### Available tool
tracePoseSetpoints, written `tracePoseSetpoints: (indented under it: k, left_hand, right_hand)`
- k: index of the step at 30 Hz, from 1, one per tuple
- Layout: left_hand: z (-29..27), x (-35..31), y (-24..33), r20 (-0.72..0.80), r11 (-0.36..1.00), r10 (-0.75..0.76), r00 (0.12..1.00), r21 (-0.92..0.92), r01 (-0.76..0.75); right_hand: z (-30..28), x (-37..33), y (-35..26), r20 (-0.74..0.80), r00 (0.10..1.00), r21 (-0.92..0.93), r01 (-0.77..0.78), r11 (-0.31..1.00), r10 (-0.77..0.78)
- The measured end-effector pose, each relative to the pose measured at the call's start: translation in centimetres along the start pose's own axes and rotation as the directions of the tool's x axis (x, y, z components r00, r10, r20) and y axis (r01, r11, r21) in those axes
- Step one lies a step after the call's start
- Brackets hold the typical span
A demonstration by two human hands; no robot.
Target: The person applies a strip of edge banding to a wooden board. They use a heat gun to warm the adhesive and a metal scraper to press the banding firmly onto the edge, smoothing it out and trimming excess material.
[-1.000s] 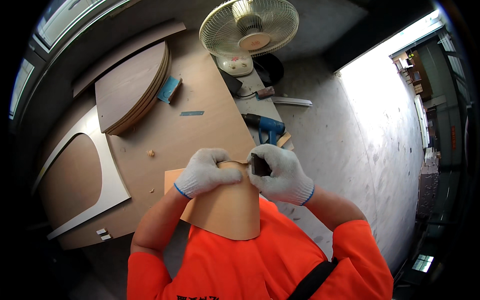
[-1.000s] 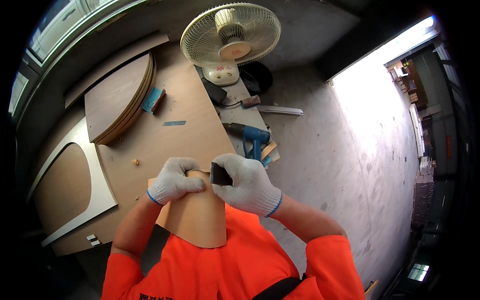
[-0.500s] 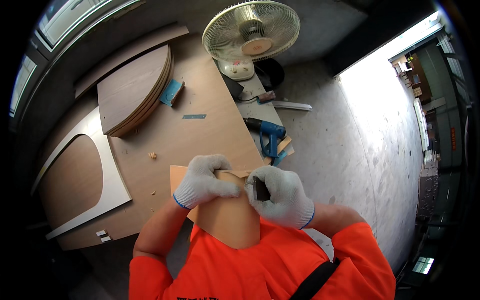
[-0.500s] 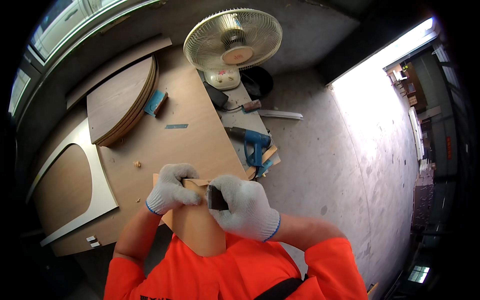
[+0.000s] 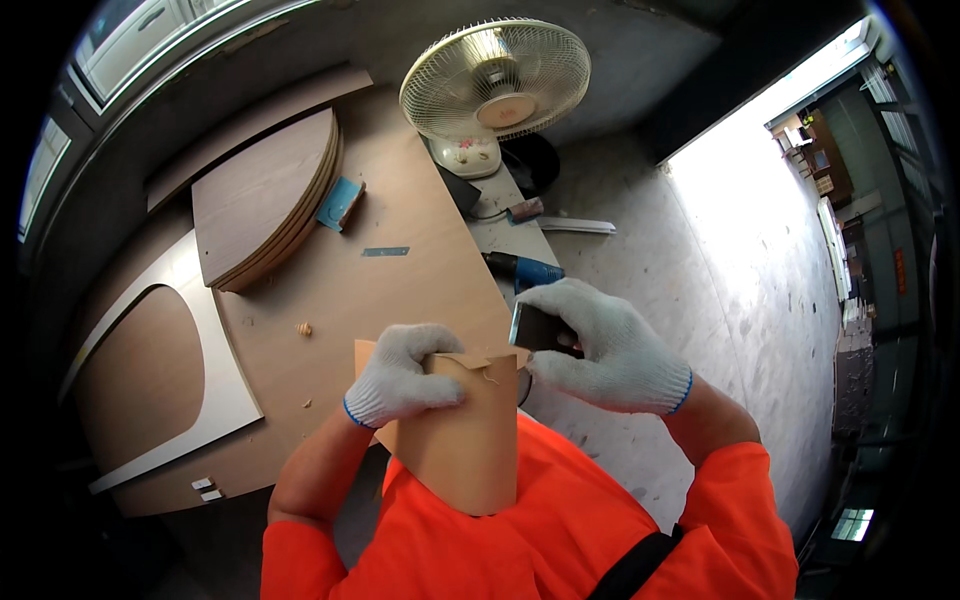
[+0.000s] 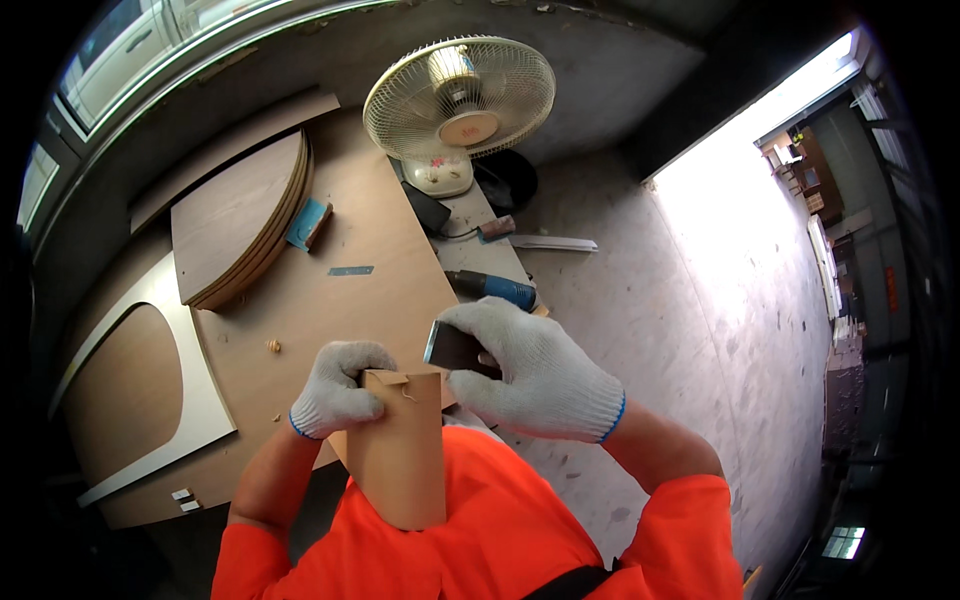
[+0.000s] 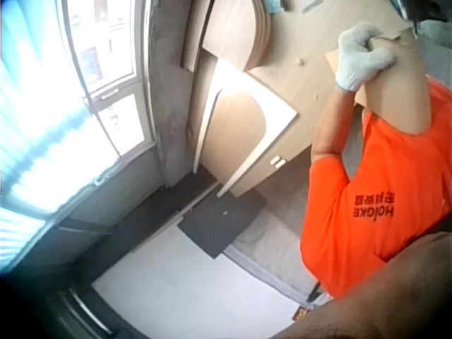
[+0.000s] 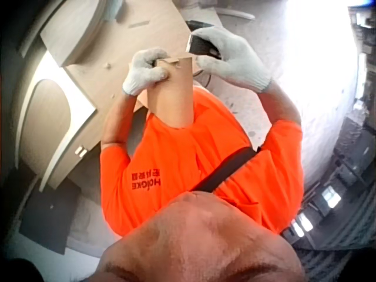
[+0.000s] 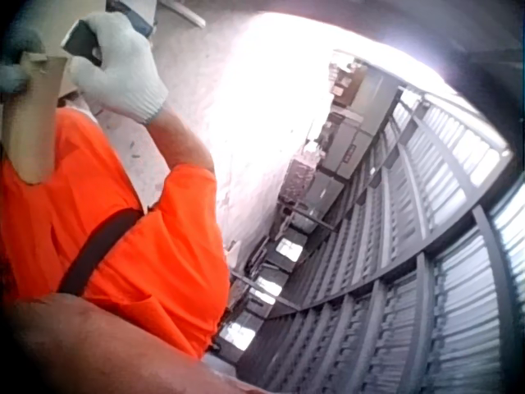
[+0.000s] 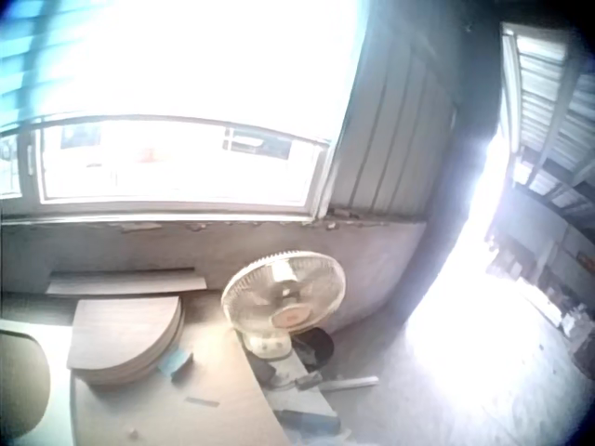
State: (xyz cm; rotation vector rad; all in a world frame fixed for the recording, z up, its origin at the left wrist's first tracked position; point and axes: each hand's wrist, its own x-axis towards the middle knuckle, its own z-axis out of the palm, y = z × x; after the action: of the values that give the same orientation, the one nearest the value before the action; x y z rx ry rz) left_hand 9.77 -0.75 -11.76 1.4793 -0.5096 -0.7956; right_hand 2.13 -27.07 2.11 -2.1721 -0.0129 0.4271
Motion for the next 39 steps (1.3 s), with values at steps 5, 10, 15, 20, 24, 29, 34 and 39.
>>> tracePoseSetpoints:
  k: [5,10,15,20,24,29,34,39]
  left_hand:
    - [-0.1,-0.5,-0.3,-0.025,0.968,0.239,0.971,0.091,-0.235]
    - [1.7,0.0,-0.7,-0.017,0.737,0.591,0.806,0.418,-0.531]
    - [2.5,0.2,0.3,0.011,0.764,0.565,0.825,0.371,-0.528]
    - [2.9,0.3,-0.1,0.029,0.651,0.687,0.726,0.417,-0.634]
    - [2.9,-0.1,0.3,0.012,0.571,0.751,0.661,0.490,-0.658]
    - [2.7,-0.2,0.1,0.025,0.551,0.767,0.641,0.484,-0.679]
    - [2.6,-0.1,0.1,0.025,0.478,0.812,0.583,0.544,-0.690]
    - [2.5,-0.1,0.3,0.034,0.492,0.802,0.597,0.530,-0.691]
  right_hand:
    - [0.5,-0.1,-0.6,0.200,0.977,-0.074,0.090,0.993,-0.074]
    - [0.6,0.8,-2.5,0.213,0.976,-0.216,0.101,0.971,-0.054]
    - [0.2,1.1,-2.6,0.271,0.960,-0.298,0.149,0.943,-0.066]
    - [0.4,1.4,-1.5,0.280,0.935,-0.320,0.303,0.898,-0.216]
    - [0.7,1.7,-1.8,0.314,0.919,-0.314,0.337,0.888,-0.238]
    - [0.7,1.9,-2.1,0.344,0.911,-0.339,0.345,0.875,-0.226]
    - [0.9,2.0,-2.2,0.349,0.906,-0.343,0.359,0.868,-0.237]
    - [1.0,2.0,-2.1,0.362,0.903,-0.344,0.360,0.867,-0.231]
